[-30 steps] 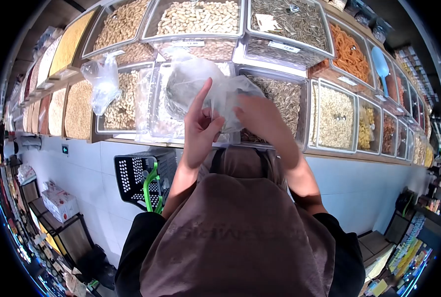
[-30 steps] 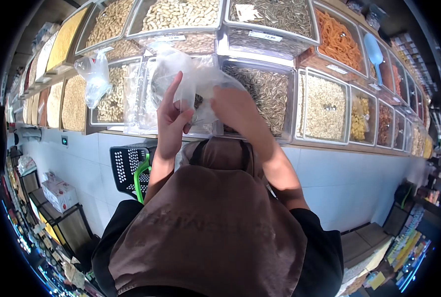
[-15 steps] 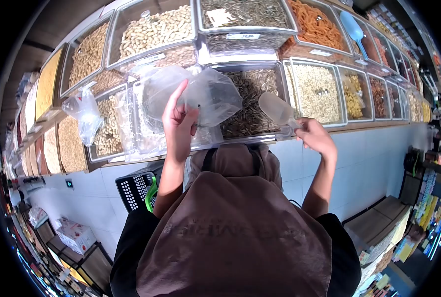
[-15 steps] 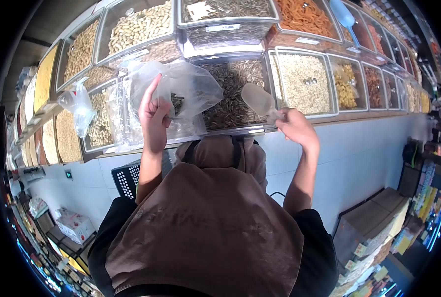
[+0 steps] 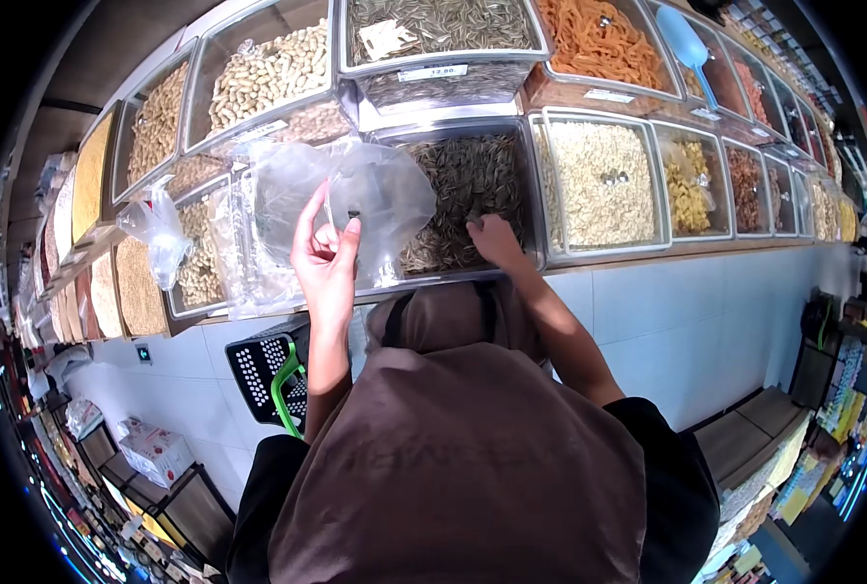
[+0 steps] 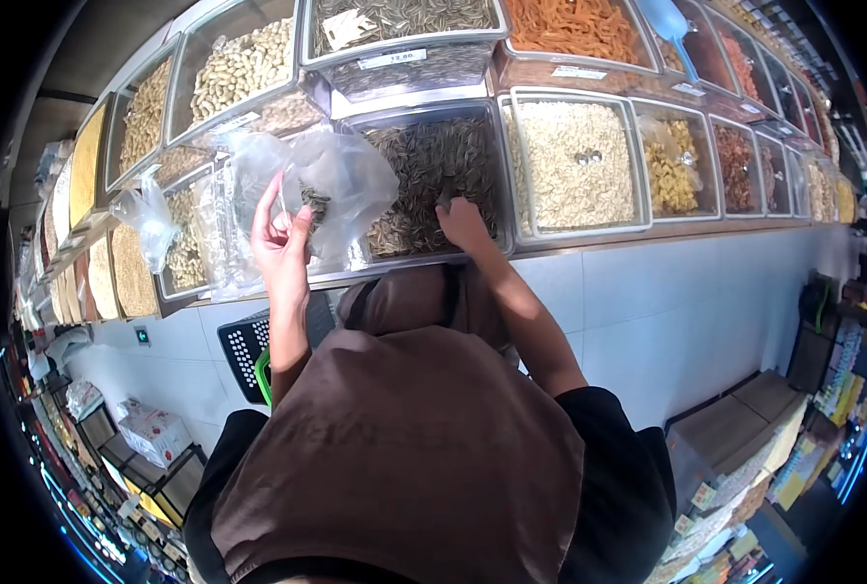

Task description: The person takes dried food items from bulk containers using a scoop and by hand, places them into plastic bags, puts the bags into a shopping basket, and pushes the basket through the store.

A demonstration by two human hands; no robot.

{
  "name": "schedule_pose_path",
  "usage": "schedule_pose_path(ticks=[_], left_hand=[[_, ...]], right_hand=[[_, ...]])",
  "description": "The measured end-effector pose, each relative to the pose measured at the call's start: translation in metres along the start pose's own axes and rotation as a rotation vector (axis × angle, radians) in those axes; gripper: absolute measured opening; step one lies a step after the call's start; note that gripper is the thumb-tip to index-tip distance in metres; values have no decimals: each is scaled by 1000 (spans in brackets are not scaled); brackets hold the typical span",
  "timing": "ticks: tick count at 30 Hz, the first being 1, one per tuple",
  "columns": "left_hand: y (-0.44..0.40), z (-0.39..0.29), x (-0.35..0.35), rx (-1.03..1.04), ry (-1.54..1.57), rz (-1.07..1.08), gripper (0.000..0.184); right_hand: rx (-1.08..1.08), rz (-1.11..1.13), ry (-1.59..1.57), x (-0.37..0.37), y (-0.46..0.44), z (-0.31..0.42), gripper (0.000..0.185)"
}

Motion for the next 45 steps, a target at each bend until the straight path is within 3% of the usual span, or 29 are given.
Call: schedule_pose_path(ticks=[5, 8, 10, 12, 14, 18, 26, 34, 36, 42, 45], left_hand=[[10, -5, 6, 77, -96, -149, 58], [19, -5, 14, 79, -178, -203, 56], [24, 2, 18, 54, -174, -211, 55], [29, 11, 20, 26, -178, -209, 55], [36, 19, 21, 9, -202, -267, 53], [47, 24, 27, -38, -271, -284, 55], [47, 16, 34, -13, -329, -209, 53], [24, 18, 26, -15, -167, -126, 51], [19, 18, 21, -51, -161, -82, 50], [-7, 16, -12, -65, -94, 146, 43], [-23, 15, -35, -148, -42, 241, 40]], right_hand=[[-21, -7, -65, 21, -21, -22, 46], [67, 116, -217, 21, -25, -23, 46], [231, 324, -350, 6, -17, -2, 51], [228, 316, -318, 13, -22, -9, 56], [229, 389, -327, 15, -25, -12, 47], [211, 374, -279, 20, -27, -12, 55], [260, 381, -326, 9, -23, -9, 60], [255, 350, -413, 10, -25, -14, 57], [150, 341, -491, 9, -25, -13, 49], [170, 266, -528, 11, -20, -9, 45], [233, 181, -286, 16, -18, 1, 44]])
Point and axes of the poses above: each hand's wrist, its own y-axis away from the middle knuckle, its own x-axis out of the palm, z = x × y, the point moved 6 cm from there along -y, towards the middle knuckle, and after that the axes turned 3 degrees about -x, right-handed, at the moved point
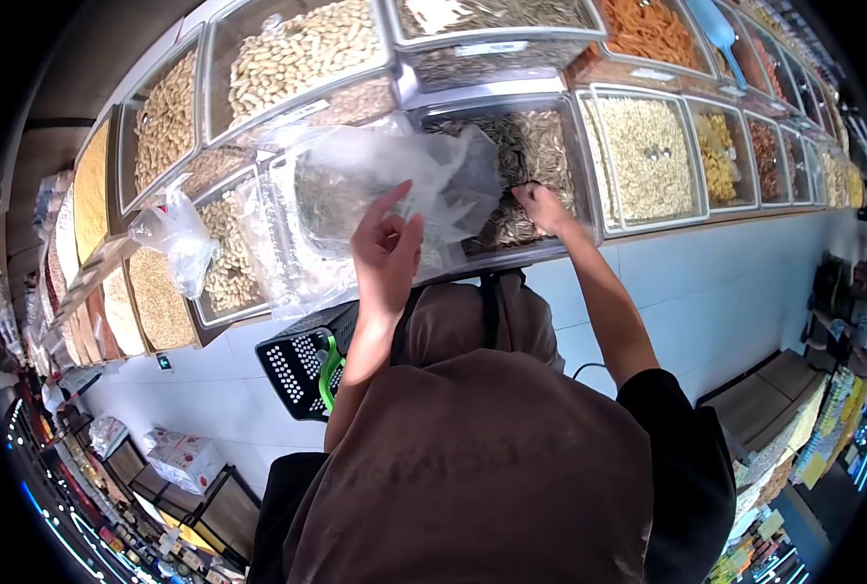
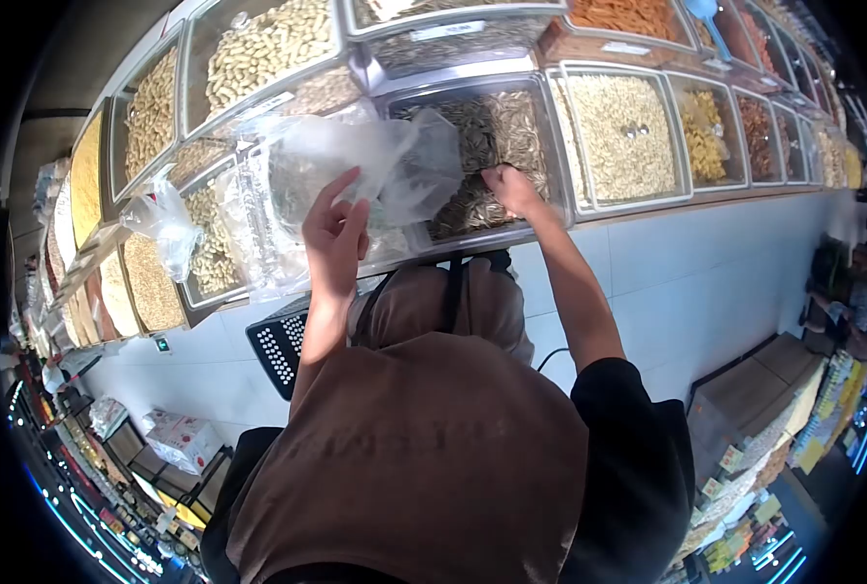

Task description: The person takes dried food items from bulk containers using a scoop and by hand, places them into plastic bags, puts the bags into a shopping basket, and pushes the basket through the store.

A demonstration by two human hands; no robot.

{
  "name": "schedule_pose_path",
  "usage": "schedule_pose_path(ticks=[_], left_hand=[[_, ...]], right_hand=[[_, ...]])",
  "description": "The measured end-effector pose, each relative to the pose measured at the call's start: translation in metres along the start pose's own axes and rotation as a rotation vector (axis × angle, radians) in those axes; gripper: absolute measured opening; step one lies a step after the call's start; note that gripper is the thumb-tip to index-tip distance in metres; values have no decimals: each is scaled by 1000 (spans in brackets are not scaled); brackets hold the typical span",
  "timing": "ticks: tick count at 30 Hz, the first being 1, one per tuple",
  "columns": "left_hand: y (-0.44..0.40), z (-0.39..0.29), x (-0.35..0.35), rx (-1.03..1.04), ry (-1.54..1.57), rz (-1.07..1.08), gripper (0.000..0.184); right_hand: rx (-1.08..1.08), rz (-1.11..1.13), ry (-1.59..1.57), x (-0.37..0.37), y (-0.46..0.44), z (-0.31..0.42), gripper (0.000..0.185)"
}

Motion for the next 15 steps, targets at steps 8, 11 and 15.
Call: schedule_pose_path(ticks=[8, 11, 15], left_hand=[[-25, -44, -63, -38, 660, 314, 39], [-31, -78, -74, 90, 948, 498, 33], [-29, -128, -95, 357, 1136, 717, 21]], right_hand=[[24, -644, 532, 7, 54, 53, 58], [39, -695, 576, 18, 65, 69, 59], [4, -650, 528, 21, 64, 88, 66]])
Point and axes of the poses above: each hand's wrist, its own y-axis away from the middle knuckle, its own x-axis out of the palm, z = x × y, the point moved 6 cm from there along -y, towards the middle knuckle, and after that the axes turned 3 degrees about -x, right-handed, at the moved point
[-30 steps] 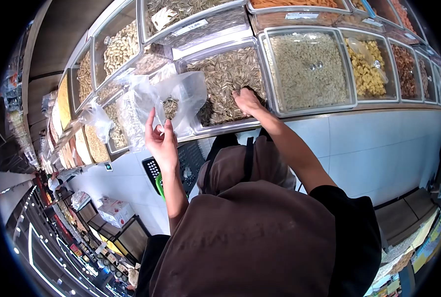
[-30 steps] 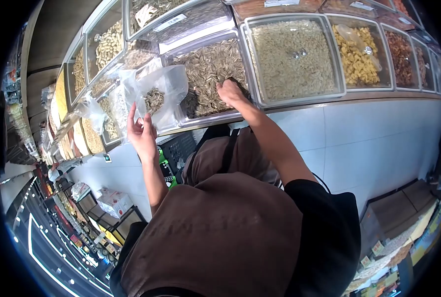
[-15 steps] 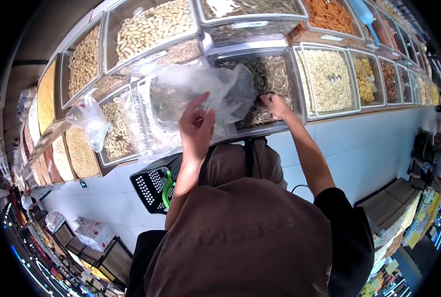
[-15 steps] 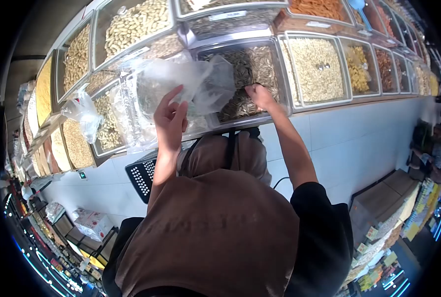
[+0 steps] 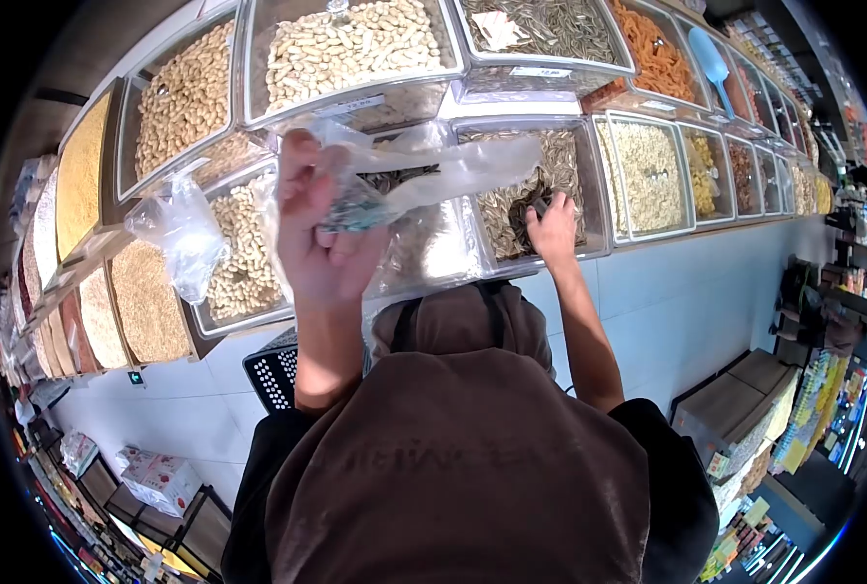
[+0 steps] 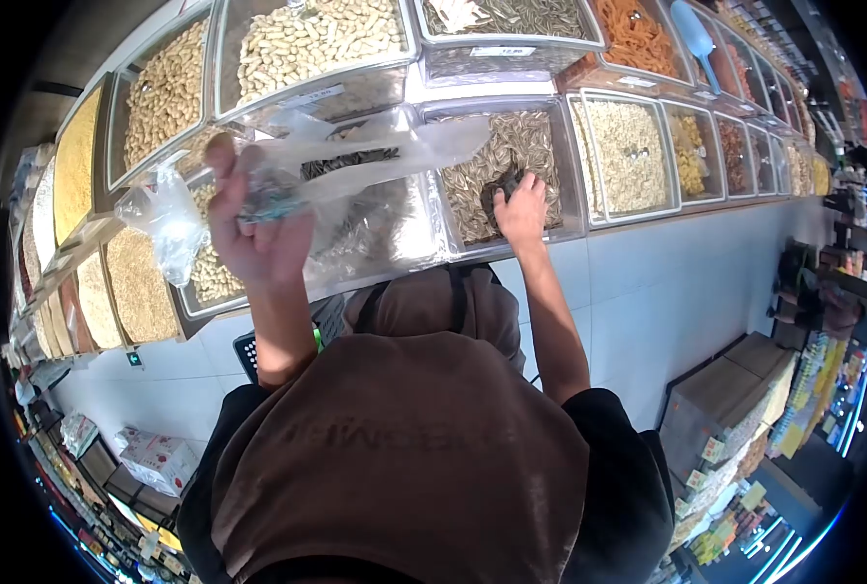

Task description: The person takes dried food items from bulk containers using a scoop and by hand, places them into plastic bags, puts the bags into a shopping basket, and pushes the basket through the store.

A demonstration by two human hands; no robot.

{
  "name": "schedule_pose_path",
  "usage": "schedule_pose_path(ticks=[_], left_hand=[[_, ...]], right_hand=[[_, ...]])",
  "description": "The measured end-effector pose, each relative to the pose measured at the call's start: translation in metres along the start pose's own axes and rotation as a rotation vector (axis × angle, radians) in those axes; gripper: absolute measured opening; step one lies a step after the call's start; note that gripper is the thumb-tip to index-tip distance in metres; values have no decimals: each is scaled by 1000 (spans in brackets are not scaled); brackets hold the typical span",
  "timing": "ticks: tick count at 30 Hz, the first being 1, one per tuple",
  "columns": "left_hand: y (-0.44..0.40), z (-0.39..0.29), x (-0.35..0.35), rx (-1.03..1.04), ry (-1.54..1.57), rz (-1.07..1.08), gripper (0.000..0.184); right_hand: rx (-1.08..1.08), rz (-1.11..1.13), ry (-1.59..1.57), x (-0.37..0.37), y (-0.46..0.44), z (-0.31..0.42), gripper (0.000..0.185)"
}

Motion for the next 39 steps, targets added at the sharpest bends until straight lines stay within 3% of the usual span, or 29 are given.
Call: schedule_pose_path(ticks=[2, 6, 10, 11, 12, 14, 15, 17, 21, 26, 27, 30, 32, 34, 36, 38, 39], left_hand=[[-2, -16, 16, 41, 43, 42, 20], [1, -30, 56, 110, 49, 211, 23], [12, -5, 93, 169, -28, 198, 24], [13, 7, 102, 164, -14, 64, 30], [20, 14, 99, 254, -41, 117, 21], [25, 43, 115, 373, -125, 58, 18], [31, 60, 120, 339, -126, 21, 16], [40, 99, 131, 276, -130, 13, 11], [65, 164, 143, 198, -502, -76, 18], [122, 196, 149, 222, -862, -118, 15], [140, 199, 151, 261, -937, -325, 23], [200, 186, 145, 335, -991, -657, 63], [259, 161, 131, 480, -984, -968, 70], [310, 140, 121, 425, -1211, -1208, 70], [350, 133, 113, 132, -1494, -1396, 73], [393, 139, 95, -173, -1759, -1410, 72], [422, 141, 84, -157, -1755, -1419, 72]], right_hand=[[-27, 11, -65, -6, -2, 14, 68], [-318, 35, -364, -30, 3, 75, 88], [-592, 340, -668, -53, 21, 133, 97], [-748, 262, -758, -69, 35, 148, 95], [-760, 273, -767, -75, 47, 155, 95], [-827, 475, -954, -85, 75, 174, 85], [-850, 550, -1017, -94, 88, 183, 82], [-912, 645, -1054, -101, 106, 178, 80], [-1080, 769, -1017, -90, 122, 142, 74], [-1258, 926, -976, -60, 157, 110, 67], [-1292, 954, -963, -54, 166, 105, 65], [-1398, 1026, -922, -39, 196, 98, 61], [-1460, 1063, -876, -30, 217, 93, 58], [-1510, 1085, -820, -23, 234, 87, 56], [-1551, 1097, -769, -17, 250, 80, 53], [-1591, 1114, -734, -13, 272, 75, 50], [-1613, 1123, -719, -10, 286, 73, 49]])
Point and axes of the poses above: each hand's wrist, its own y-axis away from the middle knuckle, its own x-axis out of the palm, z = x × y, the point moved 6 cm from there along -y, towards the middle knuckle, and after that the axes turned 3 degrees about -x, right-handed, at the moved point
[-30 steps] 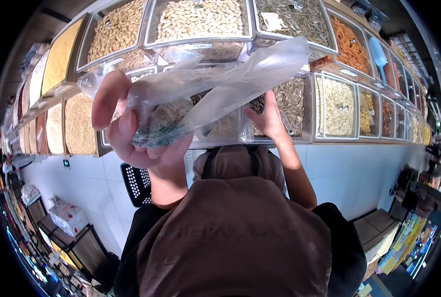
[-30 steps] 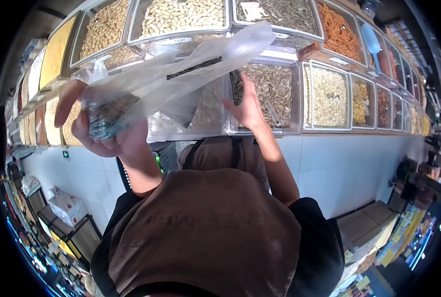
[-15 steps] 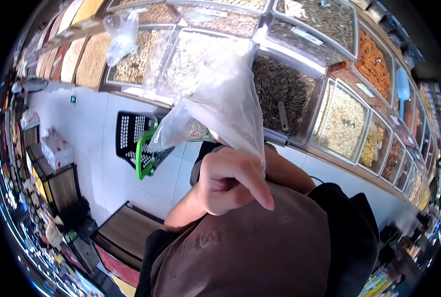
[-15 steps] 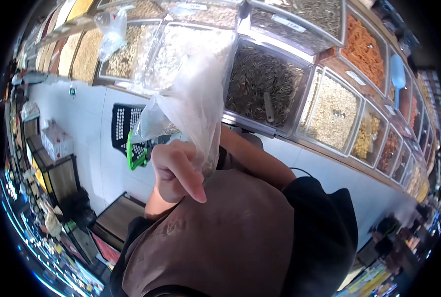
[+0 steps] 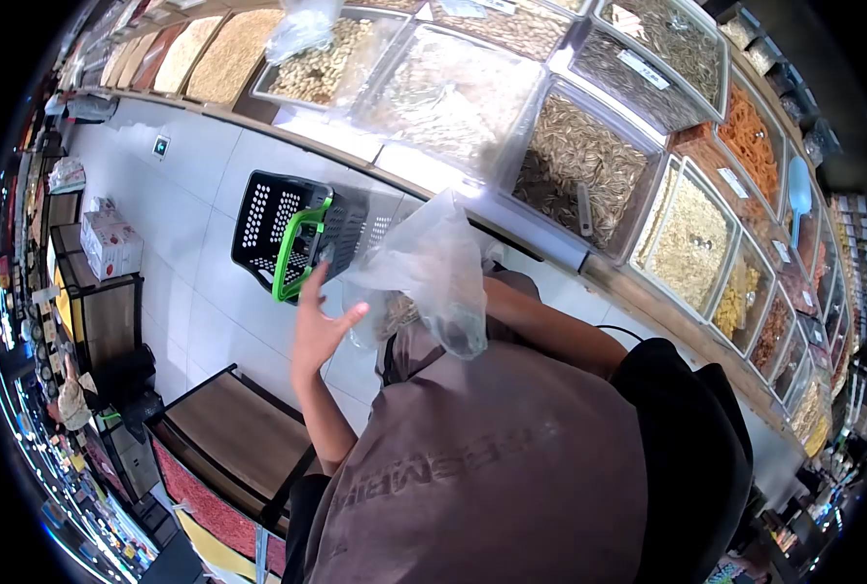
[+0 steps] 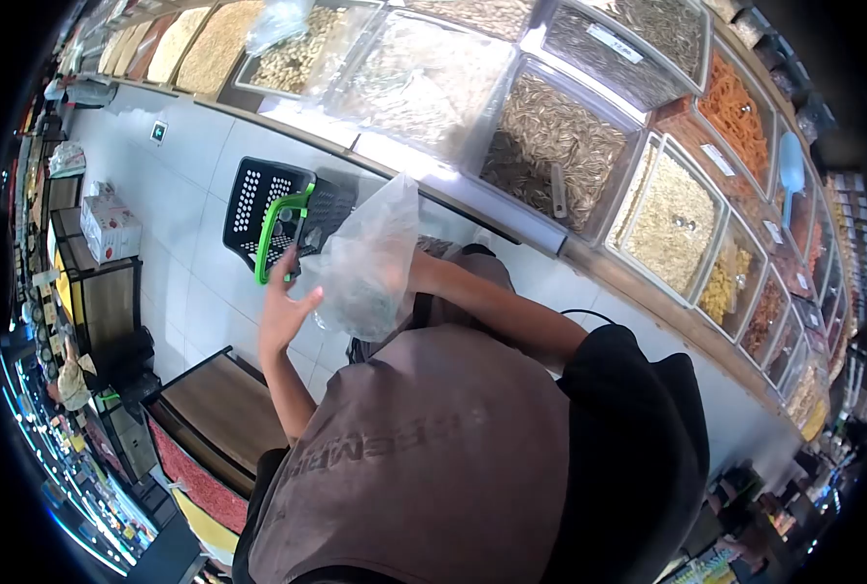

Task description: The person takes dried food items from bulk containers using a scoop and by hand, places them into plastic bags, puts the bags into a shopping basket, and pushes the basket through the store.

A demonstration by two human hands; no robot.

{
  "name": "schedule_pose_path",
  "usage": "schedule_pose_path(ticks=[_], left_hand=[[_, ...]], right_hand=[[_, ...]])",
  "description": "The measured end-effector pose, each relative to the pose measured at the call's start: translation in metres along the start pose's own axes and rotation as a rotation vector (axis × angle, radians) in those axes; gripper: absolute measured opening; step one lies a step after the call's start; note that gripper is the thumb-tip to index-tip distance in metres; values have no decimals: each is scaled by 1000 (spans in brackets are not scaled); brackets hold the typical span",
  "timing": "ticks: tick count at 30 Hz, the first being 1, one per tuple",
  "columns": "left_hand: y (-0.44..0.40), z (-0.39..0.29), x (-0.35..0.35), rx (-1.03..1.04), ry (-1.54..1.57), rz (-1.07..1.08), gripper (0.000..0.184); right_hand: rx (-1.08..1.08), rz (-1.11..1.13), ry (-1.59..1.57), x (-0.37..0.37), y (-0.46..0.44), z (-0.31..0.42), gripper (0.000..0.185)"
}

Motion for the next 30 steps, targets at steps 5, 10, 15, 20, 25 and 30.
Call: schedule_pose_path(ticks=[5, 10, 15, 20, 25, 30], left_hand=[[60, 103, -4, -330, 304, 552, 70], [119, 205, -62, -224, 485, 157, 60], [160, 230, -148, -187, 403, 6, 39], [198, 260, -173, -389, 417, -187, 28], [209, 316, -149, -610, 616, -289, 24], [182, 335, -174, -679, 748, -466, 21]], right_hand=[[-74, 109, -3, 93, -39, 19, 42], [-322, 25, -182, 175, -87, 88, 34], [-260, 268, -119, 296, -130, 105, 33], [-68, 478, -243, 363, -152, 116, 35], [182, 814, -127, 420, -158, 71, 43], [309, 855, -80, 422, -217, 69, 48]])
Point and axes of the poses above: each hand's wrist, its own y-axis away from the middle knuckle, its own x-axis out of the palm, z = x × y, the point moved 6 cm from there along -y, towards the middle knuckle, and after that the axes turned 3 degrees about -x, right-handed, at the moved point
